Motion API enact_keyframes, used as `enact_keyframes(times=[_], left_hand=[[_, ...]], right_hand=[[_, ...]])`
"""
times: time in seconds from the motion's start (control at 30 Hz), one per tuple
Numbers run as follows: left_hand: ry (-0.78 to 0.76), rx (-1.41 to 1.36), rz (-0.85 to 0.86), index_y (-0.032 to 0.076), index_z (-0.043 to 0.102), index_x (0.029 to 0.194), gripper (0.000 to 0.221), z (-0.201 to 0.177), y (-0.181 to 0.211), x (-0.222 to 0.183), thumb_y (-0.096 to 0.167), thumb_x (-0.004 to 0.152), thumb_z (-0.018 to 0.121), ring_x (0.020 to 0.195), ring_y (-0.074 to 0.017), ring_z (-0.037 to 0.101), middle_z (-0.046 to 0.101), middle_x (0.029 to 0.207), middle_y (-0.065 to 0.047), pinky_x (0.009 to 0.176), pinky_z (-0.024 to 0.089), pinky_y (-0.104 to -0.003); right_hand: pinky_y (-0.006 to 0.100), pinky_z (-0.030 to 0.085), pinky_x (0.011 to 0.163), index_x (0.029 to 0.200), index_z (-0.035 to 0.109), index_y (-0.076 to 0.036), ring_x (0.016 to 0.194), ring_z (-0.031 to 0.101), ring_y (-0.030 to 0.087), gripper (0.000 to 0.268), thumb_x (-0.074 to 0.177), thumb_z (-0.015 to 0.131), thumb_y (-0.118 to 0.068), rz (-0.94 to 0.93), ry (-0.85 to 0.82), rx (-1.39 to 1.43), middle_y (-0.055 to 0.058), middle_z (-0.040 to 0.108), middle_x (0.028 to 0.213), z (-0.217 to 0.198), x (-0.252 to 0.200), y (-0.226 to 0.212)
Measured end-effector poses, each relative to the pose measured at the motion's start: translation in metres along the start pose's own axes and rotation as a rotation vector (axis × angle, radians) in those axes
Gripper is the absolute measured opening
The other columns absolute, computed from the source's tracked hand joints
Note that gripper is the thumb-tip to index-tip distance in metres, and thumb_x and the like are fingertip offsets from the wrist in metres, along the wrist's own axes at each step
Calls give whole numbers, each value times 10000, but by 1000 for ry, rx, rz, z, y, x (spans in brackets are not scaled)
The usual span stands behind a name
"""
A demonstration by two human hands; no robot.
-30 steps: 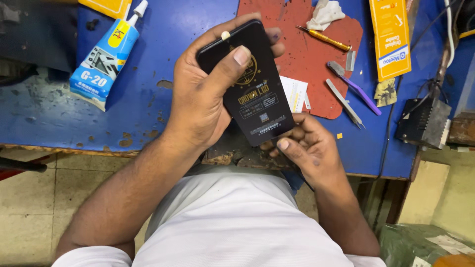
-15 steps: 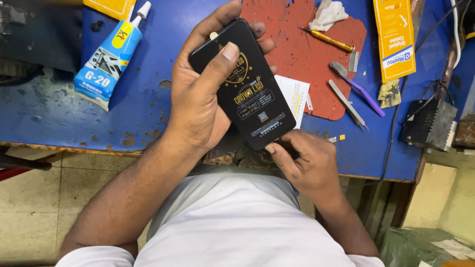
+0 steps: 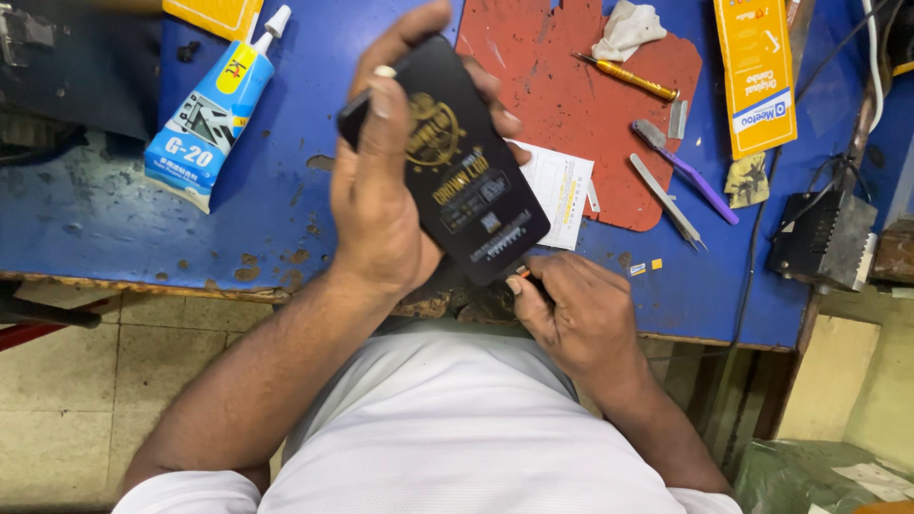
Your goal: The person removes a damaged display assembly, connects a new LCD screen to the internal connectors, and powers on the mobile phone to test the functionality of the new display at a repair bench.
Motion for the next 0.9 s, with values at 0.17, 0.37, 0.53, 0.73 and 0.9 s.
enact_keyframes(times=[0.17, 0.37, 0.53, 0.73, 0.9], left_hand=[[6, -1, -58, 41, 353, 1539, 719, -3, 14, 3, 610, 1125, 502, 1007, -239, 650, 573, 1126, -156, 927, 620, -443], [-131, -97, -409, 53, 256, 1661, 950, 20, 2, -22, 728, 1006, 390, 1028, -224, 676, 611, 1156, -170, 902, 613, -406], [-229, -6, -592, 83, 174, 1699, 1029, 29, -17, -46, 792, 975, 354, 1091, -224, 663, 589, 1245, -177, 973, 601, -410], [-215, 94, -661, 92, 139, 1664, 1042, 26, -28, -62, 804, 926, 322, 1107, -218, 653, 566, 1299, -157, 961, 609, -413], [-217, 134, -669, 81, 142, 1654, 1018, 22, -30, -68, 794, 945, 298, 1143, -202, 636, 557, 1264, -137, 983, 614, -413]], right_hand=[[388, 546, 697, 1015, 708, -9, 777, 698, 292, 144, 930, 780, -101, 159, 95, -194, 150, 708, 912, -20, 6, 19], [327, 545, 885, 1184, 692, 50, 979, 682, 252, 264, 1004, 756, -133, 106, 243, -21, 168, 713, 1091, -52, 20, 14], [266, 556, 925, 1241, 700, 25, 1030, 688, 189, 240, 1055, 717, -125, 134, 90, 429, 145, 696, 1142, -46, 17, 10], [258, 557, 735, 1117, 741, 2, 908, 679, 151, 195, 944, 766, -85, 213, -28, 429, 134, 666, 1087, -33, 26, -2], [263, 545, 755, 1078, 734, -23, 948, 637, 153, 144, 948, 784, -59, 60, 25, 260, 95, 654, 1063, -27, 20, -8]])
Point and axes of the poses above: each hand's wrist, its own x-axis towards the middle knuckle, its own z-axis out of the palm, y = z × x, the point moved 4 cm from there along x, towards the middle knuckle
